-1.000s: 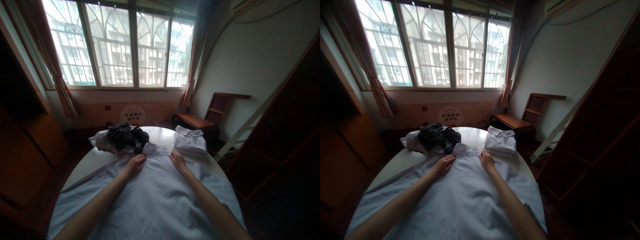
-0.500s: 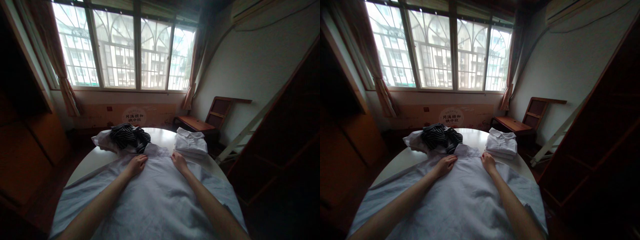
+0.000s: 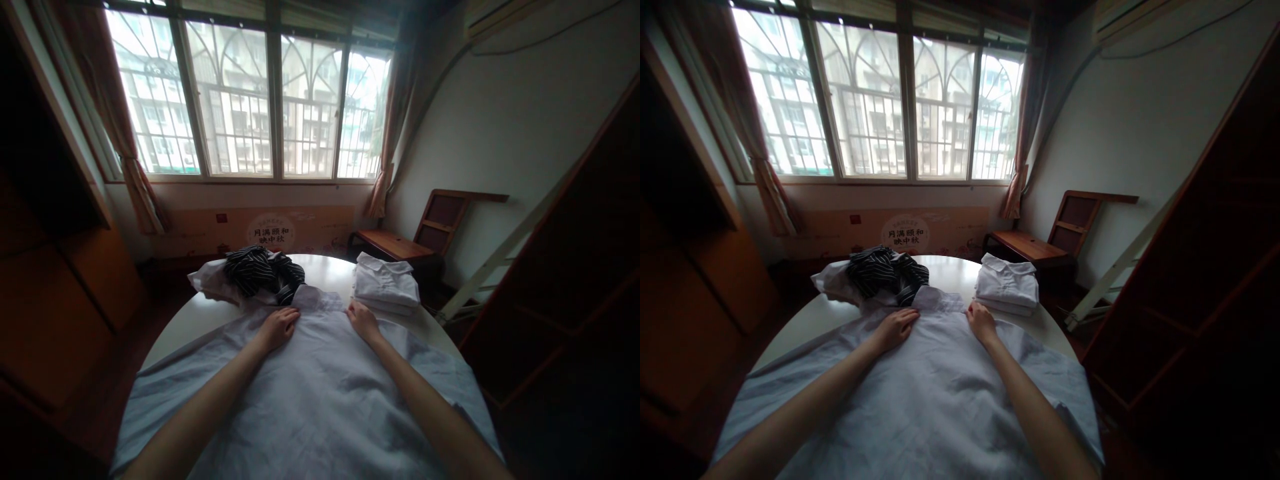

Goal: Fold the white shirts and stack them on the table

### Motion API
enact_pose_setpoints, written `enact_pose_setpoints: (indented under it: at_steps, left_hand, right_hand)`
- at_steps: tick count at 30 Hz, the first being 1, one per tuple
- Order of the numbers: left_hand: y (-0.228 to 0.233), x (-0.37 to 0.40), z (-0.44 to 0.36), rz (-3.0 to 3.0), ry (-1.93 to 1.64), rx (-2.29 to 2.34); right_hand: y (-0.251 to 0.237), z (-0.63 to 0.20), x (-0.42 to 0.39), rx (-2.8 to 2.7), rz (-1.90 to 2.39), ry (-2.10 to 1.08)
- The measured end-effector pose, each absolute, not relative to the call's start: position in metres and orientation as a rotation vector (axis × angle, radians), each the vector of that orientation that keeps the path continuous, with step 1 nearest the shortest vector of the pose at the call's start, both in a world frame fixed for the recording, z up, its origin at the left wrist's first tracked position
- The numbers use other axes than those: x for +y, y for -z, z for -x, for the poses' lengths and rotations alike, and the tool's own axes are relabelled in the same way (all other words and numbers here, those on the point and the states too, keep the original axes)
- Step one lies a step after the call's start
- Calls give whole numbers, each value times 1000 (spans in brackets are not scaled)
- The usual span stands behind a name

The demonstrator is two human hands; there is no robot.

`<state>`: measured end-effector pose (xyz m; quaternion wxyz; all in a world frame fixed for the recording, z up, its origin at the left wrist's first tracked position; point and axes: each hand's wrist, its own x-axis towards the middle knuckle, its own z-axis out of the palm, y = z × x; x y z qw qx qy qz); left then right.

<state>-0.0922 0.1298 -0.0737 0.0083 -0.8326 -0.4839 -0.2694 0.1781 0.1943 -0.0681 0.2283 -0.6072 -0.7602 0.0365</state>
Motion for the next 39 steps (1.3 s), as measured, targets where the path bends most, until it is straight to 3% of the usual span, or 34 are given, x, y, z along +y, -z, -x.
enact_pose_setpoints:
  at_steps: [39]
  left_hand:
    - [72,131,92,2631,815,-1529]
  right_hand:
    - [62,-176,190,-2111,1692,-89]
